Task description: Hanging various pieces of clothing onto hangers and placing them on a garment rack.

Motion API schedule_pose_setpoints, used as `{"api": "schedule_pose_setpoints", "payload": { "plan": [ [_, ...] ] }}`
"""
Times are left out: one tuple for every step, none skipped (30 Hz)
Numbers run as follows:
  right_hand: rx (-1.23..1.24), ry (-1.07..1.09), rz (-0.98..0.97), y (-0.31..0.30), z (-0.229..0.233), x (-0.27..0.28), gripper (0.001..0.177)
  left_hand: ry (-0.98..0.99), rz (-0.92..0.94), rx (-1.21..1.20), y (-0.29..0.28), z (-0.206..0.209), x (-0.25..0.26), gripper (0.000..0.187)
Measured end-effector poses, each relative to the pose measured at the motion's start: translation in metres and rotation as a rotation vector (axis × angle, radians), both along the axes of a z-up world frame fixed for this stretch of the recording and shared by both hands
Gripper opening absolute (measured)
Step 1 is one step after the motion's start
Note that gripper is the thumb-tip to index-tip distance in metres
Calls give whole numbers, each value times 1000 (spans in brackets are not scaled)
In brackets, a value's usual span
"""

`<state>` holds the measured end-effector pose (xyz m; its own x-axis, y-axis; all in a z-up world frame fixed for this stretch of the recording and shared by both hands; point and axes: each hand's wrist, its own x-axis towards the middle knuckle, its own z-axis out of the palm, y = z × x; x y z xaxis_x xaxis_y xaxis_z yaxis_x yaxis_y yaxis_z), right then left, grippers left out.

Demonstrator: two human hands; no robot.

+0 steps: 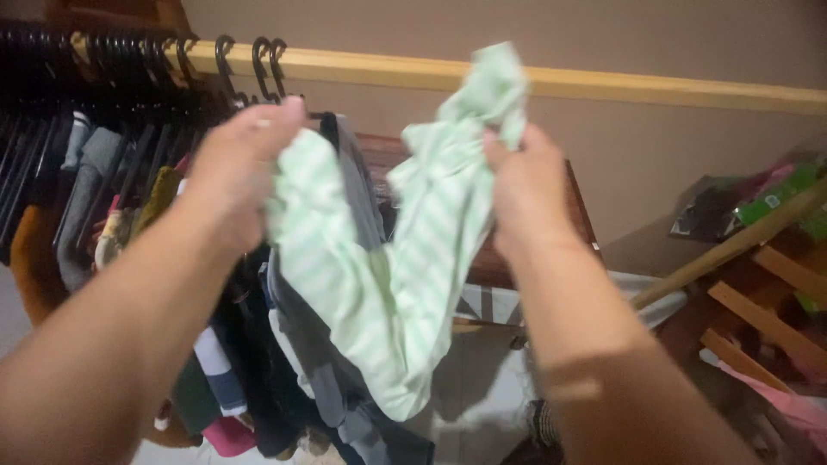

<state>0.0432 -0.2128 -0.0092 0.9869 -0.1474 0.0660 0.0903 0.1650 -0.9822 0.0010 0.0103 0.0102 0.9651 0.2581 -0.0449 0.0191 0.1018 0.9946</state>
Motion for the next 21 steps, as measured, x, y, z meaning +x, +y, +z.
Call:
{"api": "schedule_pose_setpoints", "payload": {
  "plan": [
    [2,-2,-3,-8,0,4,28,-2,-3,2,6,-1,3,21],
    [79,-24,38,-15,0,9,31,-45,5,-34,11,-2,7,21],
    [154,-42,78,-24,-1,13,35,-83,12,-72,16,-4,10,21],
    [154,-40,76,-25,-6,19,35,-81,9,-73,12,-4,12,21],
    [76,-111,81,-26,-11,25,50,-168,-59,-85,9,-5,13,23],
    [-2,-181,86,-27,-16,31,69,-253,-129,-97,6,-5,14,26],
    [-1,-184,84,-22,-12,26,69,-256,-132,-97,1,-3,16,26],
    [-193,-287,157,-18,-9,21,78,-303,-193,-74,-5,-1,17,28],
    [-386,-390,228,-14,-5,16,91,-350,-256,-51,-11,1,19,31],
    [-386,-393,224,-9,4,6,91,-353,-260,-50,-18,5,19,31],
    [-305,-311,439,-2,12,-3,80,-367,-284,-11,-24,8,20,31],
    [-221,-224,652,5,21,-13,69,-381,-308,28,-30,11,21,31],
    [-220,-229,650,6,16,-8,69,-385,-309,31,-40,21,14,31],
    [-308,-259,559,8,12,-4,48,-324,-263,61,-50,31,8,32],
    [-394,-285,470,11,7,0,34,-261,-212,91,-59,40,1,33],
    [-392,-288,473,7,9,4,34,-263,-209,93,-60,41,0,33],
    [-254,-250,379,3,10,7,34,-189,-195,212,-60,41,-1,39],
    [-117,-214,284,0,10,10,38,-114,-180,331,-60,41,-3,44],
    [-116,-217,289,-10,9,18,38,-116,-175,332,-50,27,6,44],
    [-75,-271,294,-19,9,27,36,-21,-264,496,-39,14,14,45],
    [-35,-324,297,-29,8,35,35,75,-355,657,-29,0,23,45]
  ]
}}
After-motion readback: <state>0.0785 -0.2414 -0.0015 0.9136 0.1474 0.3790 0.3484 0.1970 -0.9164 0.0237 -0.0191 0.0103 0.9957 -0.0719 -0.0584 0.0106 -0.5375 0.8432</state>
